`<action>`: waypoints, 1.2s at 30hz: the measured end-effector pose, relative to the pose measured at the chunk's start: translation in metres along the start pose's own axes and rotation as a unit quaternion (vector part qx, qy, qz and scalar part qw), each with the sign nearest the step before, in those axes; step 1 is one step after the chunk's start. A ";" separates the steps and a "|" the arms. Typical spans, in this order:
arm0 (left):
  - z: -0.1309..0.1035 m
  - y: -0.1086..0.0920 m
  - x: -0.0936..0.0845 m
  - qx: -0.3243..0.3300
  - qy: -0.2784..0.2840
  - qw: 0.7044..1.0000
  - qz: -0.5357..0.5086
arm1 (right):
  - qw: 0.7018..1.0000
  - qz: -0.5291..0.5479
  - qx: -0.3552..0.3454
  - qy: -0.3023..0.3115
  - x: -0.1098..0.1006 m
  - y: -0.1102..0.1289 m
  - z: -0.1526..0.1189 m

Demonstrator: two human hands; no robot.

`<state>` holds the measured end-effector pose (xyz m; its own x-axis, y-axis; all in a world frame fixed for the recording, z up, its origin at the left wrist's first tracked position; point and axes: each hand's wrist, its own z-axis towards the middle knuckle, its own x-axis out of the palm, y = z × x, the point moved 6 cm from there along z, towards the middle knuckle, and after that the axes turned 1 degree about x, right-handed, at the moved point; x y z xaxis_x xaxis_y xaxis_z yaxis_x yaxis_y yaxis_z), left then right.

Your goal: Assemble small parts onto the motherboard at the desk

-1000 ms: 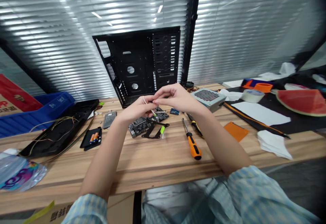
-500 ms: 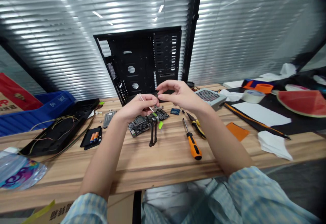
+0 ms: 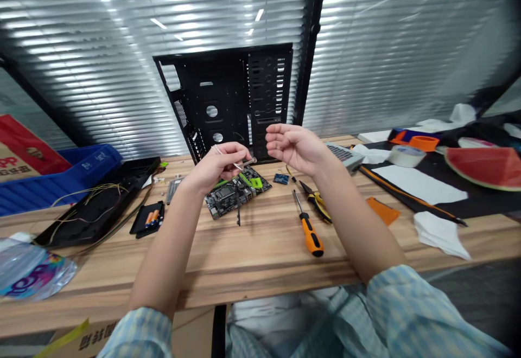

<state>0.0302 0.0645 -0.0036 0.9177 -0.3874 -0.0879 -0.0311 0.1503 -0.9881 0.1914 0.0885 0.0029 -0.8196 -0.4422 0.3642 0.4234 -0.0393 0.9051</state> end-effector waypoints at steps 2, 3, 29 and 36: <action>-0.001 -0.001 -0.001 0.003 -0.004 1.000 -0.005 | 1.000 0.005 -0.014 0.003 -0.002 0.001 0.001; -0.001 -0.002 -0.001 0.003 -0.006 1.000 -0.007 | 1.000 0.002 -0.025 0.009 -0.003 0.002 0.000; 0.001 0.002 0.002 0.002 -0.013 1.000 0.019 | 0.964 -0.220 -0.124 -0.080 -0.009 0.016 -0.004; 0.002 0.002 0.005 0.016 -0.030 0.999 0.022 | 0.946 -0.300 -0.122 -0.015 0.011 0.010 -0.010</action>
<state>0.0356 0.0643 -0.0054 0.9379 -0.3245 -0.1229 -0.0608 0.1950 -0.9789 0.1906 0.0746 0.0132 -0.9494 -0.2502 -0.1896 -0.0476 -0.4825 0.8746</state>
